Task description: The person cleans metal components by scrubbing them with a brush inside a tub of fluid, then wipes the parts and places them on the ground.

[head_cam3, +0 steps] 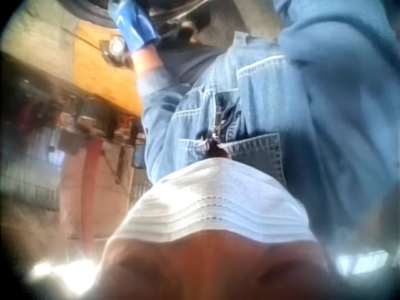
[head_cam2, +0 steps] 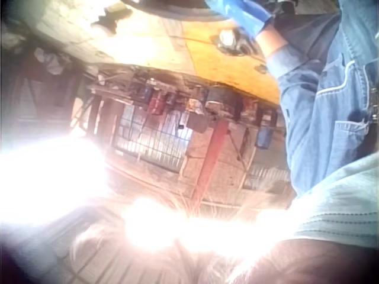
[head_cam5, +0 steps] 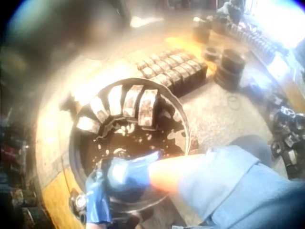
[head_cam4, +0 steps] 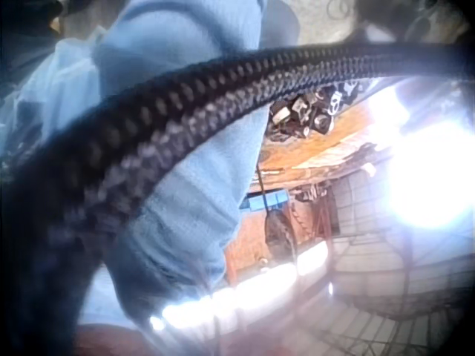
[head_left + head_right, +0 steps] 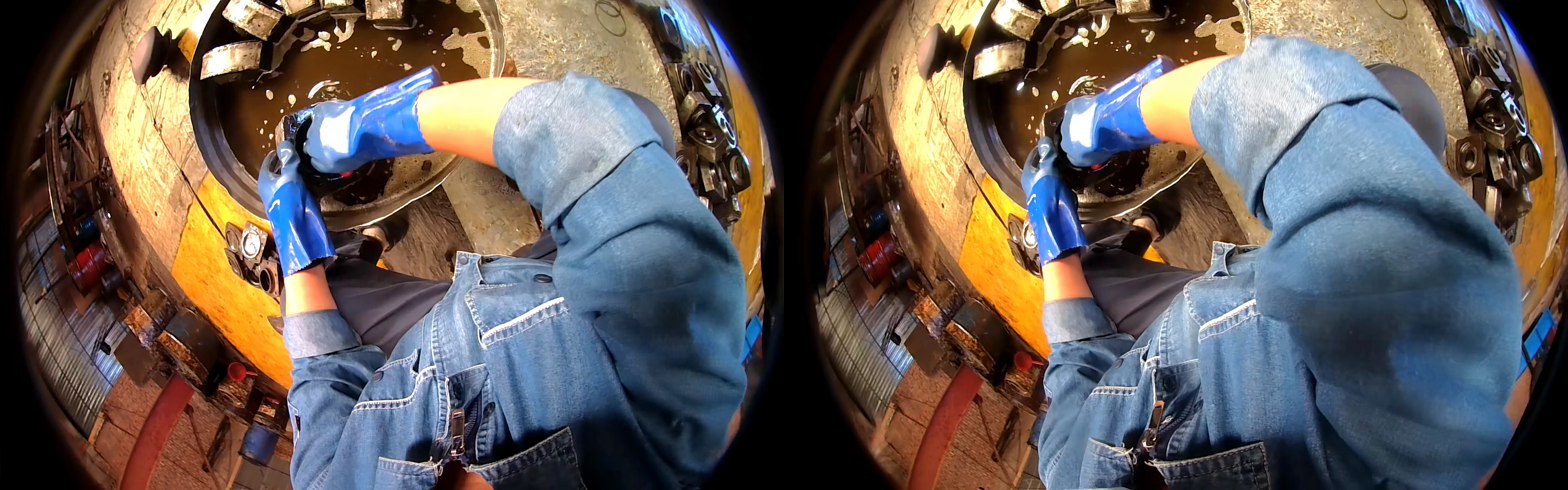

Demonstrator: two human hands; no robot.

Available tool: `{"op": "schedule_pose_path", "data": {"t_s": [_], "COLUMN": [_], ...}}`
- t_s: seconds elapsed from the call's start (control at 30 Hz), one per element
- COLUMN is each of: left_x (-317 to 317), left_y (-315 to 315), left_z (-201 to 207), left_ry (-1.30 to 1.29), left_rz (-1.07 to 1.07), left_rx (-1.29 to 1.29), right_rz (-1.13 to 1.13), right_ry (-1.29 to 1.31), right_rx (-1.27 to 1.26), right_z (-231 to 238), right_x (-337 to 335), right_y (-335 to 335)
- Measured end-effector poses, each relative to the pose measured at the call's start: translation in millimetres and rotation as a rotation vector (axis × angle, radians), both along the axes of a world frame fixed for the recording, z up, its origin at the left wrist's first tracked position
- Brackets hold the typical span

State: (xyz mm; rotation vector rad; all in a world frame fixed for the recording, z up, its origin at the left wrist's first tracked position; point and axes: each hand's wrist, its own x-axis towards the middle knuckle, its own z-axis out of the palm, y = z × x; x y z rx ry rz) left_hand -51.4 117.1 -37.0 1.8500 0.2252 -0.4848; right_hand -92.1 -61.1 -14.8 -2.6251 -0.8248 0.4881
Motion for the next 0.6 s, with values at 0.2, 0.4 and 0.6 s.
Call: {"op": "schedule_pose_path", "data": {"t_s": [0.2,0.4,0.6], "left_x": [3,2,9], "left_y": [-6,-14,-8], "left_z": [7,11,13], "left_ry": [-0.007,-0.031,0.032], "left_rz": [-0.045,-0.068,-0.081], "left_rx": [-0.014,0.113,0.114], "right_rz": [-0.649,-0.765,-1.114], "right_ry": [0.372,0.276,0.195], "right_rx": [0.413,0.661,0.858], "right_z": [-31,-41,-75], "right_x": [2,-41,-58], "right_y": [7,-22,11]}}
